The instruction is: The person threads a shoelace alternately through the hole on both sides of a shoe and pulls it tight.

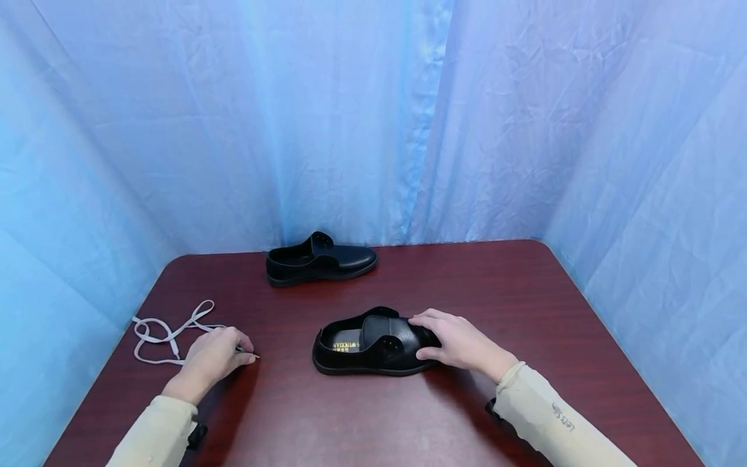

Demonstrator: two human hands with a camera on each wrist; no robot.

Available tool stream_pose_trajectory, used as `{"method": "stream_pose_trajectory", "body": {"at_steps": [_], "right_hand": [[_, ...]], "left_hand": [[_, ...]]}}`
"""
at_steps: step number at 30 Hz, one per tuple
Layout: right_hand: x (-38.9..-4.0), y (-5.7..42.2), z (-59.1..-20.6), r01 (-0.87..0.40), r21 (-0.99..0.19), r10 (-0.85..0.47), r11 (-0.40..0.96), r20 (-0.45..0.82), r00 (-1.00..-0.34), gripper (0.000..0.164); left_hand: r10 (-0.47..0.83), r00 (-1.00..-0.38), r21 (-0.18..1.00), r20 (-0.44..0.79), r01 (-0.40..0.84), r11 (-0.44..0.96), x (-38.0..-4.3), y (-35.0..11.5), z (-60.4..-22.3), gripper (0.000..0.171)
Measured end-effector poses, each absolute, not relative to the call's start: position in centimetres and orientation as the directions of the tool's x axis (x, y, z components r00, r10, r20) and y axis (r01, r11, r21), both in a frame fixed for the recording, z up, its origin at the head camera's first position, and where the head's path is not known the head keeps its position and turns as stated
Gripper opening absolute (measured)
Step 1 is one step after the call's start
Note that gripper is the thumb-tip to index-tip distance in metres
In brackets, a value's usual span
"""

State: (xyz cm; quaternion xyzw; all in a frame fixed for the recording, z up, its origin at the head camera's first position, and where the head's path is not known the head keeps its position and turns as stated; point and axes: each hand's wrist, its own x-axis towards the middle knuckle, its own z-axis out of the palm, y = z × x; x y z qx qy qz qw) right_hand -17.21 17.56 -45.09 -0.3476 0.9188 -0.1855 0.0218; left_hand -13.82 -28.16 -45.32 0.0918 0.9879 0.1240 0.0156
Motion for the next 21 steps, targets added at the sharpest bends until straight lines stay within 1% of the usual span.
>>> {"method": "stream_pose_trajectory", "body": {"at_steps": [5, 10, 21], "right_hand": [[-17.33, 17.59, -45.12, -0.647, -0.331, -0.656, 0.687, 0.099, -0.748, 0.059], [-17.38, 17.57, -45.08, -0.650, -0.330, -0.659, 0.684, 0.102, -0.746, 0.060], [-17.32, 17.53, -45.10, -0.642, -0.340, -0.653, 0.688, 0.096, -0.751, 0.059]], "left_hand": [[0.167, -0.986, 0.262, -0.004, 0.160, 0.952, -13.66, -27.97, -45.36, 0.006], [0.164, -0.986, 0.245, 0.008, 0.161, 0.956, -13.52, -27.74, -45.46, 0.006], [0.226, -0.972, 0.180, 0.070, 0.235, 0.955, -13.65, -27.59, -45.80, 0.021]]}}
